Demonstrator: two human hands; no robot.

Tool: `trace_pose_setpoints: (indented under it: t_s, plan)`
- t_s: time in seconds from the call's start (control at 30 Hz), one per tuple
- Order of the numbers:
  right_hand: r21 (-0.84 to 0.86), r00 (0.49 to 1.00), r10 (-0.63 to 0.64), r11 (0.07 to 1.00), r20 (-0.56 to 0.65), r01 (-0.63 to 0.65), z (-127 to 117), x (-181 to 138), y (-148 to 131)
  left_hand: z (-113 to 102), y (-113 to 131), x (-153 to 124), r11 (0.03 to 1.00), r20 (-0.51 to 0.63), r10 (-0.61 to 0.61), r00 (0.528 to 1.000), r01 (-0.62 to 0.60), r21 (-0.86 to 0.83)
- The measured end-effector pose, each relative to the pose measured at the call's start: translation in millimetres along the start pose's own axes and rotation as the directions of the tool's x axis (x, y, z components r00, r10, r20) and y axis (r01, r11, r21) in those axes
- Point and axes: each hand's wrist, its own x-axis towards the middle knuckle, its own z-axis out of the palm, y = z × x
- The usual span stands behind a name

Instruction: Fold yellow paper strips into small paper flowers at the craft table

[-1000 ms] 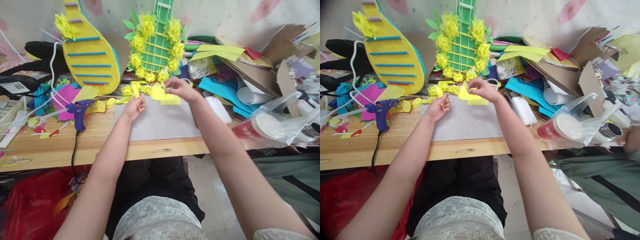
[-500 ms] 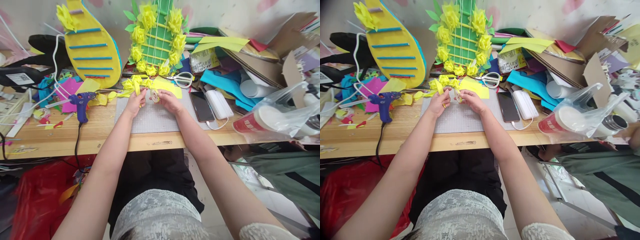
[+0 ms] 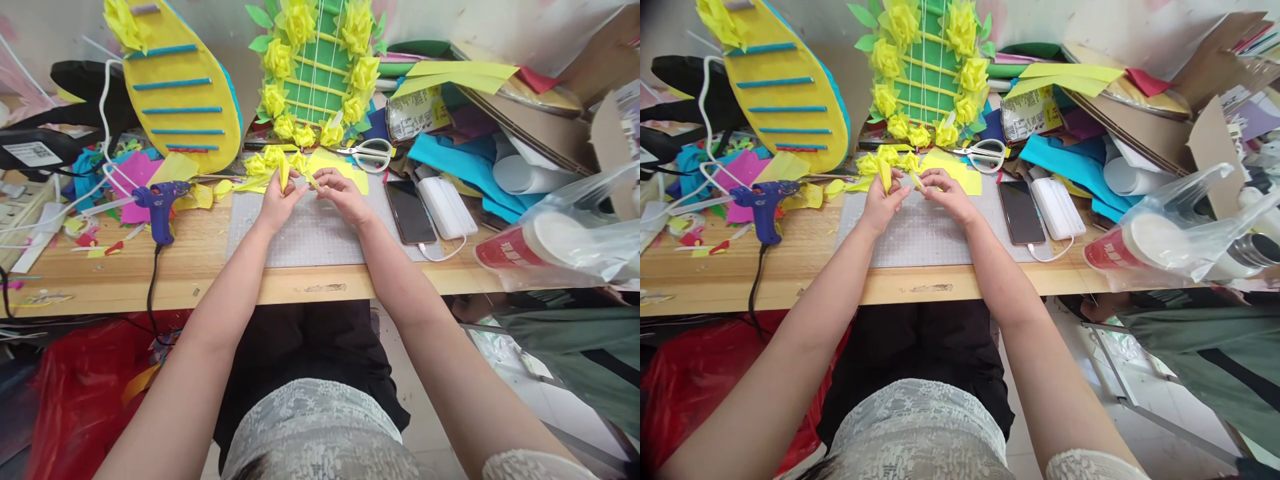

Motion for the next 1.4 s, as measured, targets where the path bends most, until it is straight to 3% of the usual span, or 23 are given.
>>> trace_pose_setpoints:
  t_s: [0.17, 0.33, 0.7, 1.03, 1.4]
  plan:
    - [-0.127, 1.000, -0.023, 0.992, -0.004, 0.023, 1, -1, -3, 0, -1, -1, 0.998, 0.053, 0.031, 0.998, -0.034, 0.046]
    - [-0.080, 0.997, -0.038, 0.996, 0.060, 0.043, 0, -1, -3, -1, 1, -2, 0.994, 0.150, 0.015, 0.989, -0.031, 0.107]
    - [0.128, 0.988, 0.142, 0.981, 0.061, -0.149, -4, -3, -2, 0, 7, -3, 0.995, 0.193, -0.095, 0.977, 0.097, -0.003]
    - [0.086, 0.980, 0.169, 0.980, 0.106, -0.178, 3, -4, -7, 2, 6, -2, 0.988, 0.154, -0.150, 0.977, 0.152, 0.003]
    - [0.382, 0.966, 0.241, 0.887, 0.091, -0.258, 0, -4, -13, -2, 10, -2, 0.899, 0.306, -0.252, 0.918, 0.339, -0.277]
